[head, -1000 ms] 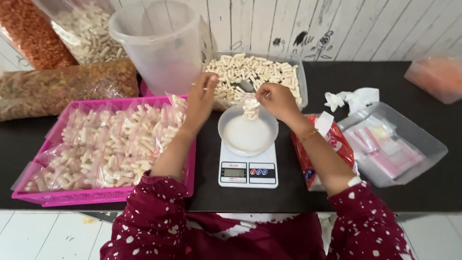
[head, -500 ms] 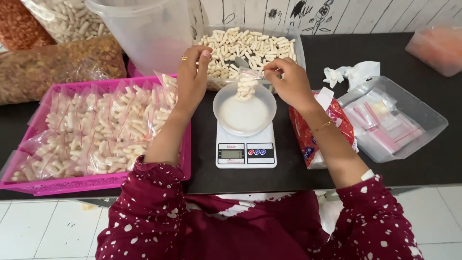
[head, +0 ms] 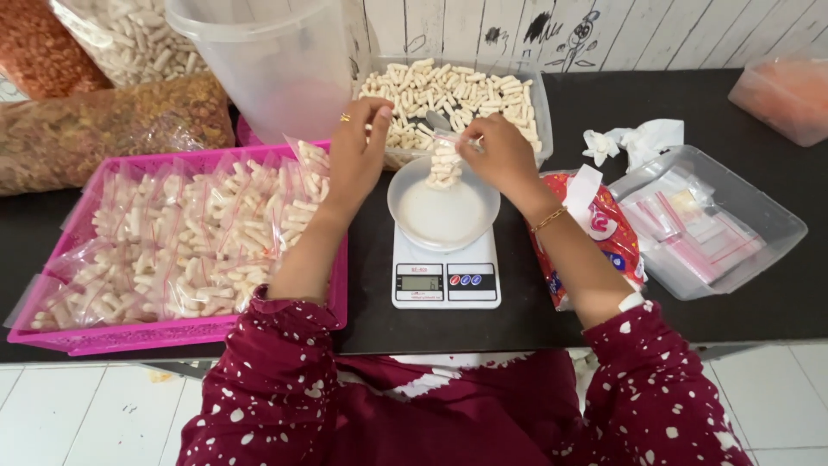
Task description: Weighing small snack items on a digital scale and placing them into individual plastic bags for packaging.
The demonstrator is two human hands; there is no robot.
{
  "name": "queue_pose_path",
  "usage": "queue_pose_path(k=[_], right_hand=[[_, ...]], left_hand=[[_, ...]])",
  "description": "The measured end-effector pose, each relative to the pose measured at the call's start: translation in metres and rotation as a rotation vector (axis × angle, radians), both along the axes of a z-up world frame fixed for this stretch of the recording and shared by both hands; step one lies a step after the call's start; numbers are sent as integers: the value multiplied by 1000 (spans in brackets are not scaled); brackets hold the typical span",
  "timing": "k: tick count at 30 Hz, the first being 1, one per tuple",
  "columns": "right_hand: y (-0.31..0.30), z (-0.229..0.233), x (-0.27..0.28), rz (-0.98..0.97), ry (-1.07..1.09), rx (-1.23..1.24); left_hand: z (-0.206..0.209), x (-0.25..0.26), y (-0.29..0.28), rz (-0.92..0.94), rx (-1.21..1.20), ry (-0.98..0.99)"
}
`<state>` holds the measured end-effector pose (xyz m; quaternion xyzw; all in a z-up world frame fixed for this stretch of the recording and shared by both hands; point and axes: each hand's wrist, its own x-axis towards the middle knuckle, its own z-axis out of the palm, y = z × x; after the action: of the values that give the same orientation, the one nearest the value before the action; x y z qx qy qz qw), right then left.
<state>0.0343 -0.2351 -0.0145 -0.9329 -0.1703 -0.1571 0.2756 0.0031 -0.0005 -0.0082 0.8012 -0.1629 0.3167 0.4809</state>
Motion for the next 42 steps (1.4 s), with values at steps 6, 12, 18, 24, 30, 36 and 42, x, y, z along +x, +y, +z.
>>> queue_pose_path(k=[6, 12, 18, 24, 30, 36, 42], right_hand=[[0, -13, 17, 8, -9, 39], [7, -3, 2, 215, -102, 271], [8, 12, -17, 296, 69, 431], [6, 12, -20, 362, 101, 510], [10, 13, -24, 381, 40, 499], [2, -5, -15, 341, 15, 454], [-12, 21, -45, 295, 116, 658]], left_hand=[[-9, 10, -1, -30, 37, 40], [-25, 15, -14, -260, 88, 117], [-25, 17, -18, -256, 63, 139], [-20, 16, -18, -286, 42, 120], [-23, 18, -16, -323, 8, 112], [-7, 0, -20, -390, -7, 99], [25, -18, 20, -95, -124, -123]])
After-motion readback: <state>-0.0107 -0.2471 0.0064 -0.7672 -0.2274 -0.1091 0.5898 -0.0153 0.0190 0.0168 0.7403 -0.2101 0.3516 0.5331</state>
